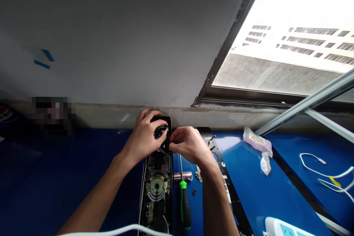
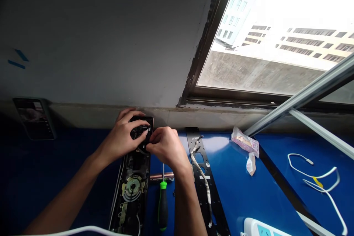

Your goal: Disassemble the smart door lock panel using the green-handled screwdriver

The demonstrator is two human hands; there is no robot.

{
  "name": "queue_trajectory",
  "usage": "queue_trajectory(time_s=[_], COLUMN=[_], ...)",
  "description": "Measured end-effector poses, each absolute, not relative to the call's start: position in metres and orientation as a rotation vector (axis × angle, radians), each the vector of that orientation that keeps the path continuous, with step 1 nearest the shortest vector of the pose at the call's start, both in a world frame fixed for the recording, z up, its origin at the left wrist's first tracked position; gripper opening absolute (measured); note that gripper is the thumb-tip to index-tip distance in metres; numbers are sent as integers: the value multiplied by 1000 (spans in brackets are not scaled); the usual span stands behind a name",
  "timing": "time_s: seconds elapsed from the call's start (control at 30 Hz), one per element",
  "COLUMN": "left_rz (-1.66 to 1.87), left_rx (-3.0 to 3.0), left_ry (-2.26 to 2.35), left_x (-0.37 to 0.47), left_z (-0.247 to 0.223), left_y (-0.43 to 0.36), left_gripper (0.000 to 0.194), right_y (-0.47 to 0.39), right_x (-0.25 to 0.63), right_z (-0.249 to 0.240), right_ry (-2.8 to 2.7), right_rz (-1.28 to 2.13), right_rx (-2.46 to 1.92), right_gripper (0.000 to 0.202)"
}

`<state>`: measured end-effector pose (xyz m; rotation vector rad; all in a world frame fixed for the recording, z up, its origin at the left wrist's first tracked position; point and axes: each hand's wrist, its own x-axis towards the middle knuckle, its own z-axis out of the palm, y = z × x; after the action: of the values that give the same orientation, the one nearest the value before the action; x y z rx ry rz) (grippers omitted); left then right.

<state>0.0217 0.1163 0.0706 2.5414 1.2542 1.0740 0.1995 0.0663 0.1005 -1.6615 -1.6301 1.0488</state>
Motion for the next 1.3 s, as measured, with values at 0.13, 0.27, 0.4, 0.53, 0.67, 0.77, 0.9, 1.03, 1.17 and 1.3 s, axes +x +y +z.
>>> queue_trajectory(time_s=[0.13,0.27,0.4,0.53,0.67,0.77,0.9,1.03,1.17,1.3], left_rz=[1023,1012,1012,1035,1028,1027,1046,1048,1053,1059], left_rx=[2543,2545,2545,2532,2517,2521,2522,2515,2513,2524], left_ry=[1244,1249,1244,1239,1233,1223,1199,1186,1195,1205], left_x=[21,21,21,22,22,22,21,22,23,23], left_z=[68,65,64,62,59,57,56,57,57,57], left_y=[117,117,118,120,121,122,123,124,125,124], left_gripper=[19,20,20,21,22,20,18,18,18,17], right_y=[64,63,63,61,63,65,69,71,72,71], right_x=[196,193,193,192,191,195,201,203,202,204], right_z=[101,102,103,104,104,101,97,95,95,96], right_ry=[-1639,-1650,-1672,-1686,-1694,-1674,-1613,-1602,-1598,-1593], right_rz=[986,943,913,871,835,803,832,949,986,1026], right_rx=[-1675,-1686,-1674,-1682,-1697,-1722,-1739,-1684,-1657,-1641], right_gripper=[10,9,10,11,9,5,5,12,12,15])
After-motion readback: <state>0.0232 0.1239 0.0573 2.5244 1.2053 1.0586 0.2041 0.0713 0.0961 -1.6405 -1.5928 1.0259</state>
